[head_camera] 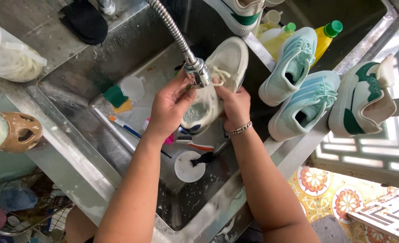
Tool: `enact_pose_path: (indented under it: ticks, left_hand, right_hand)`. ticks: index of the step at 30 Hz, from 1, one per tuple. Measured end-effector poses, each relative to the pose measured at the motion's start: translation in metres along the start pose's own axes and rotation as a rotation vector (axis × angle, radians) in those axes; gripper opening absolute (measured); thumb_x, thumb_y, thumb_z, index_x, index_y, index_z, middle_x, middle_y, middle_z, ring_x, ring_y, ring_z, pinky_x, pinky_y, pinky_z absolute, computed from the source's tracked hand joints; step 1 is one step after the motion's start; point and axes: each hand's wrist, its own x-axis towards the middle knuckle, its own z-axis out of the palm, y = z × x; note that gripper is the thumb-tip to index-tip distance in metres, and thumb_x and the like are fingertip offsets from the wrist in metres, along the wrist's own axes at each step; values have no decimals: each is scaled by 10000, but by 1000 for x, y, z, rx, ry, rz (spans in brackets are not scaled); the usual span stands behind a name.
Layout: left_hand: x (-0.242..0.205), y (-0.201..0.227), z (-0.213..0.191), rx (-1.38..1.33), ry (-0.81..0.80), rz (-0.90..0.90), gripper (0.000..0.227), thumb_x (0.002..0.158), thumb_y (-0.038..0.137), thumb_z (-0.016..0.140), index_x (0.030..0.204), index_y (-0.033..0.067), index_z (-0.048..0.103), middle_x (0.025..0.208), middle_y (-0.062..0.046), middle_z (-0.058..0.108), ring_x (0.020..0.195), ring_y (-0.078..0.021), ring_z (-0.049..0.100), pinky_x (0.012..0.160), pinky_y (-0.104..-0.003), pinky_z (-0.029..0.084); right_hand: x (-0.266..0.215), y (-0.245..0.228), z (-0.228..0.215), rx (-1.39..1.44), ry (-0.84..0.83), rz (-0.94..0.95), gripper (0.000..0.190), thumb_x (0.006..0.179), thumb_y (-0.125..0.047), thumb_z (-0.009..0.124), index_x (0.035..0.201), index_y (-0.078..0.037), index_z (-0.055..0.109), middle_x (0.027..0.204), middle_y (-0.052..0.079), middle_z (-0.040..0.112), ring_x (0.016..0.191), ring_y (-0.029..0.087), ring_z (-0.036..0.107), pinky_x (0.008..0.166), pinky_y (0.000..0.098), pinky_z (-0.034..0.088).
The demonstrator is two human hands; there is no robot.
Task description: The person washes a white sneaker in a stainless steel sink using a green sponge and running water. They scrub the shoe's upper, laces, and sole, then rinse it thoroughly under the tap.
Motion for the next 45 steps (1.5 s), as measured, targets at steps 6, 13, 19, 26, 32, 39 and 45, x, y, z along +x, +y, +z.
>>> enact_pose_path:
  ticks: [6,13,19,26,32,39,45]
  left_hand:
    - [0,10,-4,-51,-4,-1,541,1029,-14,647,1546,19,491,1428,-112,640,1351,-187,592,1196,-342,427]
    - [1,12,-4,-39,14,-44,563,1015,1,655,1549,27,478,1411,-114,649,1340,-203,598,1179,-342,429]
    - [2,9,-5,0,12,-27,564,1011,0,654,1546,21,477,1420,-115,645,1361,-205,592,1203,-346,420]
    - [1,8,-7,14,8,-22,567,1011,-9,656,1548,15,476,1414,-116,649,1336,-190,601,1198,-348,429]
    - [1,16,-4,9,2,-30,554,1016,3,655,1541,16,479,1421,-117,650,1333,-182,604,1187,-341,440]
    - [1,19,-4,35,11,-38,541,1020,6,657,1537,19,500,1384,-102,665,1283,-166,620,1155,-331,466]
    - [1,13,-5,28,17,-23,552,1015,-2,669,1538,19,493,1391,-102,662,1291,-169,620,1157,-331,467]
  right_hand:
    - [1,27,-14,82,-94,373,322,940,-184,619,1139,62,678,977,153,768,771,261,761,707,408,627]
    - [-12,44,-23,289,-267,460,337,921,-185,605,1168,38,662,1033,161,754,858,265,755,774,416,629]
    - [-18,31,-16,109,-162,443,341,924,-200,640,1150,53,669,984,153,757,798,252,751,724,395,629]
    - [-18,32,-16,108,-201,352,366,896,-180,689,1187,41,663,996,137,761,804,229,752,725,374,628]
    - [-24,23,-8,167,-222,335,395,876,-111,721,1223,63,642,1041,151,757,850,230,759,758,360,631]
    - [-28,16,-2,182,-212,300,433,810,1,736,1215,117,641,1033,175,755,841,269,760,746,410,641]
    - [-23,24,-4,97,-231,307,395,884,-90,712,1233,88,657,1048,164,751,845,239,748,763,376,622]
